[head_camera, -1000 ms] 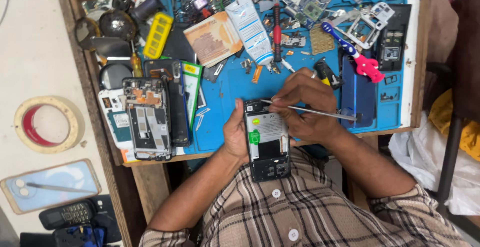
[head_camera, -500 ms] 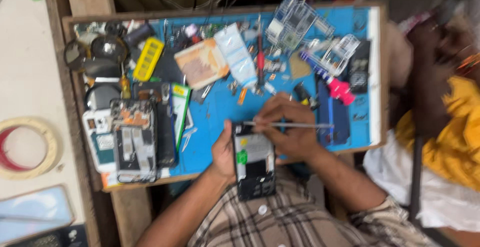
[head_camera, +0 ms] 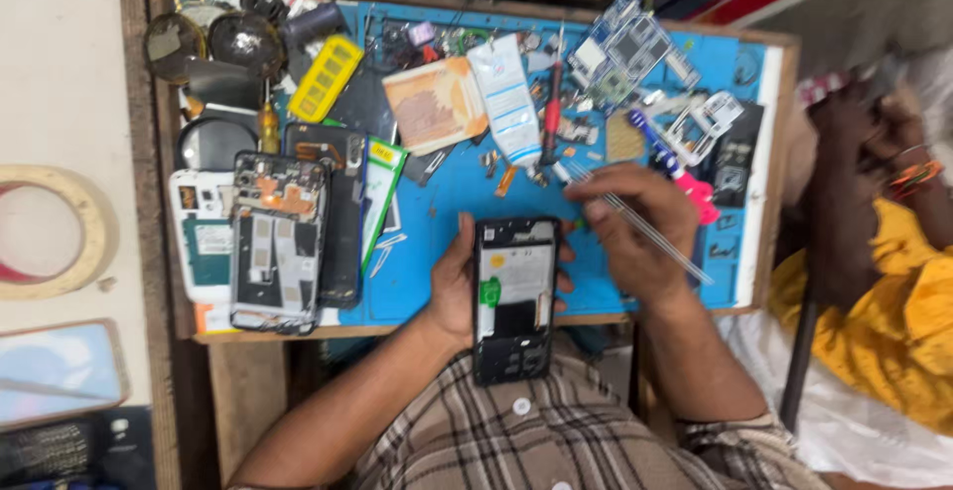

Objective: The person uses a yellow-handled screwdriver to tighten screws on the back of a disassembled smartphone, then switches to a metal spudger to pry and adjust internal components near the battery and camera area. The work continues with repeated prying and repositioning of small parts inside the phone chassis.

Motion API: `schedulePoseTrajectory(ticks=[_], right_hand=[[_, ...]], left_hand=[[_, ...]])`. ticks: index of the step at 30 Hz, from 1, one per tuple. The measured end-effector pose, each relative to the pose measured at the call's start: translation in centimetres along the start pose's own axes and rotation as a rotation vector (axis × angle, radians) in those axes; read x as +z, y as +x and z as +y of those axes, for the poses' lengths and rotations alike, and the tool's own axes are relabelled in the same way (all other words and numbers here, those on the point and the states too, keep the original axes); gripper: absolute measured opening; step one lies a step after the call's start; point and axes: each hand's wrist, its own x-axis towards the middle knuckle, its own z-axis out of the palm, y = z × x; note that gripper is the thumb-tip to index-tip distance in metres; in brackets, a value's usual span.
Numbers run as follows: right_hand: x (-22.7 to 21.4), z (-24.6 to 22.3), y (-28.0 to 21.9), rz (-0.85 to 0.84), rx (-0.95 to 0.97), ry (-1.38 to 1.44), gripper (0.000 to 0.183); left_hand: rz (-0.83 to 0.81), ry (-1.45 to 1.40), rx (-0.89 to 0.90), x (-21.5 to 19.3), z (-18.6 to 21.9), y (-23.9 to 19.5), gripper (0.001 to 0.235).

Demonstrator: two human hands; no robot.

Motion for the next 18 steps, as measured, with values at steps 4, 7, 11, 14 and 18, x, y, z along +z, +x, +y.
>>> schedulePoseTrajectory(ticks=[4,7,11,14,18], right_hand=[[-1.2,0.4,0.0,0.079,0.127,0.127,0.014],[-2.1,1.2,0.1,0.112,0.181,0.160,0.016],[-2.7,1.9,-0.1,0.154,0.084,0.057,0.011],[-3.5,1.7,0.3,0.087,0.213,0.208,0.013],[-3.6,1.3,0.8,-0.142,0.574,-0.048,0.027]], left_hand=[[0.000,-0.046,0.004,0.5,0.1,0.1,0.105],[-0.008,-0.043,0.032,0.4,0.1,0.5,0.105],[0.000,-0.012,0.049,0.2,0.1,0.9,0.106],[0.008,0.012,0.071,0.5,0.2,1.1,0.106],[0.002,0.108,0.134,1.4,0.5,1.3,0.104]])
